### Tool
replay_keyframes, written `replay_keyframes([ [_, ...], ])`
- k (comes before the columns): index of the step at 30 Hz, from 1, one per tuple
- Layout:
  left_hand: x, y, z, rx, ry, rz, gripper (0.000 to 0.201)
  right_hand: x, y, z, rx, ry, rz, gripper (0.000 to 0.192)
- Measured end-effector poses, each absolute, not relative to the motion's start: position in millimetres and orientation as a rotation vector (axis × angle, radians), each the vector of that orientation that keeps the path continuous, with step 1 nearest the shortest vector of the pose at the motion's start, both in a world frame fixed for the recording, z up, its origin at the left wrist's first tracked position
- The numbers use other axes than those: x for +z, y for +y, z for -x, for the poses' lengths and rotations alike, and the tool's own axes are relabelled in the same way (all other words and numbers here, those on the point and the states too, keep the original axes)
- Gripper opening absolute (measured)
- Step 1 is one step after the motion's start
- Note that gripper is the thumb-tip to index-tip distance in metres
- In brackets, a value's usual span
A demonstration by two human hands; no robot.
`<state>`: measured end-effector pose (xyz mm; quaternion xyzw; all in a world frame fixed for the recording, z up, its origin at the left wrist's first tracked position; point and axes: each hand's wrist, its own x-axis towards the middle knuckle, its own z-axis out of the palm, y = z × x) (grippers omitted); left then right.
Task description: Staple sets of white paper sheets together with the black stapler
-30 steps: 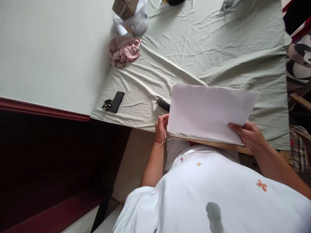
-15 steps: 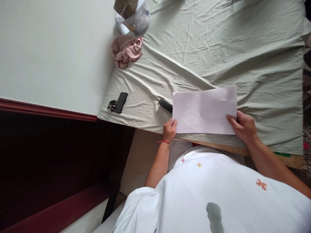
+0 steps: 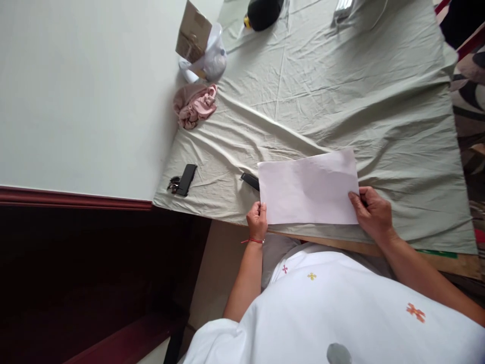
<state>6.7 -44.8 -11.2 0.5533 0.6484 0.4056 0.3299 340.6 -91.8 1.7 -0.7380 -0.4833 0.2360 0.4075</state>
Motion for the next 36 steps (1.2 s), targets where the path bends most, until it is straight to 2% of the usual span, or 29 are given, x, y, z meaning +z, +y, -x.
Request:
replay_keyframes([
  [11,-16.5,-42.3,-5.1,1.091,1.747,-1.42,0.029,-0.4,-92.7,-341.8,0.636,-1.162,1.856,0.031],
  [18,-15.8,-43.1,-7.3,1.093,1.467,-1.276,0.042,4.7,-89.4,-341.3,0.541,-1.121,1.93,0.026],
  [27,-13.0,-39.6,-9.2,1.121,1.621,-1.352,0.036,2.5,-91.1,-342.7,0.564,-1.078,1.931,0.022],
  [33,-8.4,-42.6,-7.2,1.046,1.483,-1.276,0.043,-2.4,-90.7,-344.8,0.517,-1.011,1.935,0.026],
  [36,-11.6,-41.7,-7.4,1.051,1.533,-1.304,0.038,0.9,-90.1,-343.9,0.52,-1.009,1.932,0.023],
])
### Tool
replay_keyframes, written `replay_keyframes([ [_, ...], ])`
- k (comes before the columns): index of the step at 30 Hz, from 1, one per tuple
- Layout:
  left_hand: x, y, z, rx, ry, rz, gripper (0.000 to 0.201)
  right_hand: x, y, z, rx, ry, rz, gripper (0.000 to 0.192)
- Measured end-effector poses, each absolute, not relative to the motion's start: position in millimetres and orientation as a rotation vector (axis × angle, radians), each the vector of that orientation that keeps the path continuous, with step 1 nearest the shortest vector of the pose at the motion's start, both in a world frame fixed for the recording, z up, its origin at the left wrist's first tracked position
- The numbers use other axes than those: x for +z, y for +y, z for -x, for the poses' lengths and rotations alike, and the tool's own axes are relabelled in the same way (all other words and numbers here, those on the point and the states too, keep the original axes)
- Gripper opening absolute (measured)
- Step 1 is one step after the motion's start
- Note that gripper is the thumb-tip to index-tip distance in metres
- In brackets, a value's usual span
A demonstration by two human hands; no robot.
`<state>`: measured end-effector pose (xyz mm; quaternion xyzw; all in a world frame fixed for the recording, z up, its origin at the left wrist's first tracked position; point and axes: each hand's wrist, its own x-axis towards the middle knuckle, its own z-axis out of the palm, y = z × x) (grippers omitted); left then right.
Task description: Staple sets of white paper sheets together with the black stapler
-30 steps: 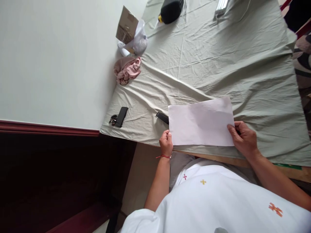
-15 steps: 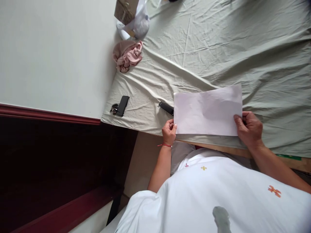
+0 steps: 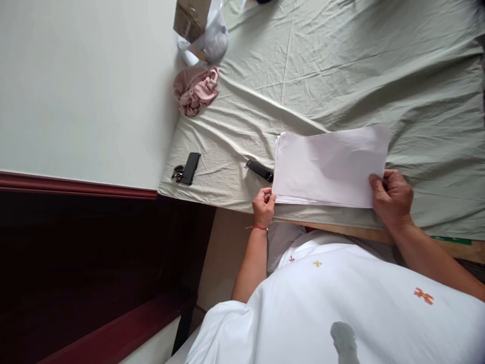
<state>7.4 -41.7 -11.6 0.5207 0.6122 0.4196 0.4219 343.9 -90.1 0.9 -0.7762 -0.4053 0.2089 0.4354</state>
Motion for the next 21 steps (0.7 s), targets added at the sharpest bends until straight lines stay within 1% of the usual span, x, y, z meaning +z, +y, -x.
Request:
replay_keyframes([
  [5,-12.1,-40.8,-7.8,1.081,1.609,-1.404,0.039,3.9,-90.3,-343.1,0.528,-1.007,1.932,0.023],
  [11,-5.4,-42.8,-9.8,0.996,1.501,-1.338,0.042,2.3,-90.4,-343.8,0.514,-0.995,1.957,0.024],
  [14,-3.0,-41.7,-11.6,1.001,1.573,-1.37,0.042,2.2,-90.7,-343.9,0.518,-1.001,1.95,0.024],
  [17,-1.3,-41.3,-11.5,1.034,1.641,-1.435,0.047,1.9,-90.8,-344.1,0.529,-0.997,1.938,0.025],
  [21,-2.0,-42.8,-9.1,1.022,1.56,-1.372,0.049,-0.5,-89.8,-345.3,0.499,-0.999,1.943,0.029],
])
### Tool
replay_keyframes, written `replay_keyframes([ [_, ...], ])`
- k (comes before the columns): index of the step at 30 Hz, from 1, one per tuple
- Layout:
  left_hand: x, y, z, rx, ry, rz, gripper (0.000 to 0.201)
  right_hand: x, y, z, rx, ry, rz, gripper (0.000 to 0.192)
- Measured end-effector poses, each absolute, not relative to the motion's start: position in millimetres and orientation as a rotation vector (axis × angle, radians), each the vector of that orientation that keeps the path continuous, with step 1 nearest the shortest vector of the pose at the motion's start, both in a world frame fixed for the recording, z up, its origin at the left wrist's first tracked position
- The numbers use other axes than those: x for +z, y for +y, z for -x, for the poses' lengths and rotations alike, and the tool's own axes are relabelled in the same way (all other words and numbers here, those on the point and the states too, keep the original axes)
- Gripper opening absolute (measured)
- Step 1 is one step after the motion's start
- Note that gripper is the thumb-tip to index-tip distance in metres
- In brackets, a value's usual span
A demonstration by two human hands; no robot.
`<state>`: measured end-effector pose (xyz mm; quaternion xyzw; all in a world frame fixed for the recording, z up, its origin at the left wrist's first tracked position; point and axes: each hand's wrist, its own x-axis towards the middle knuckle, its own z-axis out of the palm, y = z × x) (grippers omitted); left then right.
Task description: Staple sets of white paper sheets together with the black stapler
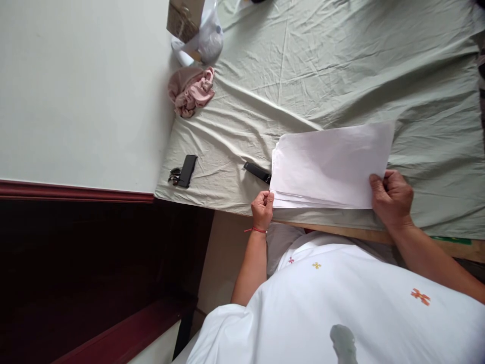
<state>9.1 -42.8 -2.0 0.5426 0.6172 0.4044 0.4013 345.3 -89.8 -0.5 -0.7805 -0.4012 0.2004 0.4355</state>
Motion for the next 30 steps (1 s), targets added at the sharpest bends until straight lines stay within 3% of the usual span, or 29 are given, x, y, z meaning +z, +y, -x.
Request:
replay_keyframes([
  [19,-10.3,-39.1,-6.4,1.146,1.541,-1.295,0.059,-13.4,-92.3,-353.2,0.555,-1.023,1.849,0.029],
  [26,-11.1,-34.3,-7.7,1.095,1.591,-1.243,0.043,-14.7,-94.2,-354.8,0.652,-1.0,1.748,0.029],
  [30,-4.2,-33.4,-10.2,1.111,1.657,-1.342,0.045,-8.9,-93.1,-352.8,0.618,-1.025,1.791,0.028],
])
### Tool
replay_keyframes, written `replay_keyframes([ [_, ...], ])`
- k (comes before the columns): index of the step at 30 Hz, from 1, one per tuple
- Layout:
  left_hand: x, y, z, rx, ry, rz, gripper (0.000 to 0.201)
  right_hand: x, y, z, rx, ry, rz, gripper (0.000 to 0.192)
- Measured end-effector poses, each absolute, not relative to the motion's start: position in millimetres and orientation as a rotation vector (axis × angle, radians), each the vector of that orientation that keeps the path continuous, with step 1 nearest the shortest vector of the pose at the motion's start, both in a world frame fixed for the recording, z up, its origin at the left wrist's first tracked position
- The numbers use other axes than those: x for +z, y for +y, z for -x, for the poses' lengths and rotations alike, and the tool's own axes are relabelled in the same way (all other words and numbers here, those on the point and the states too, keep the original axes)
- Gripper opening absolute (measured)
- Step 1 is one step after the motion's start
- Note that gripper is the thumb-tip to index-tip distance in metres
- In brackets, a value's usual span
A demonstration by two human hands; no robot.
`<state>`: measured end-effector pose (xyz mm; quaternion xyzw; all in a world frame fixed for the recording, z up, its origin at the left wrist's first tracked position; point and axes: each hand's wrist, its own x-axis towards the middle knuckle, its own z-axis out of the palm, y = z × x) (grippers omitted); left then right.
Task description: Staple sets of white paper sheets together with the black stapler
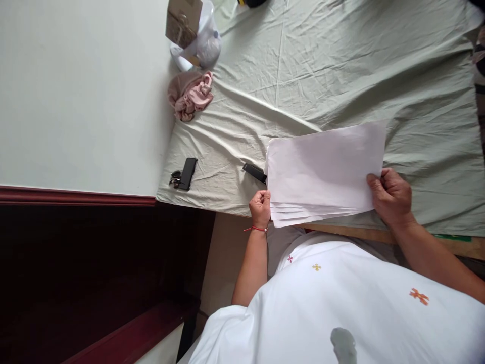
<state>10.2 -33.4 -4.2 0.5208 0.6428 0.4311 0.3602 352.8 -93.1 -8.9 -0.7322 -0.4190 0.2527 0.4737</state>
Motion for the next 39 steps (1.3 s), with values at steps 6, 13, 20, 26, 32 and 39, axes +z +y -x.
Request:
replay_keyframes([
  [6,-5.8,-35.5,-10.4,1.067,1.587,-1.312,0.046,-6.2,-91.7,-351.1,0.598,-1.025,1.807,0.029],
  [13,-5.7,-35.6,-9.0,1.083,1.599,-1.348,0.046,-6.6,-90.8,-350.3,0.566,-1.011,1.823,0.029],
  [20,-7.6,-38.4,-6.9,1.018,1.538,-1.323,0.044,-5.8,-90.6,-351.0,0.56,-0.995,1.822,0.032],
  [26,-6.9,-38.8,-6.4,1.064,1.569,-1.382,0.048,-7.4,-90.7,-351.9,0.55,-0.999,1.838,0.031],
  [32,-11.5,-40.7,-2.6,1.041,1.491,-1.314,0.04,-3.9,-90.6,-350.4,0.547,-0.989,1.836,0.03],
  [39,-13.2,-38.9,-2.0,1.109,1.454,-1.27,0.043,-6.1,-90.8,-351.5,0.555,-0.997,1.83,0.027],
])
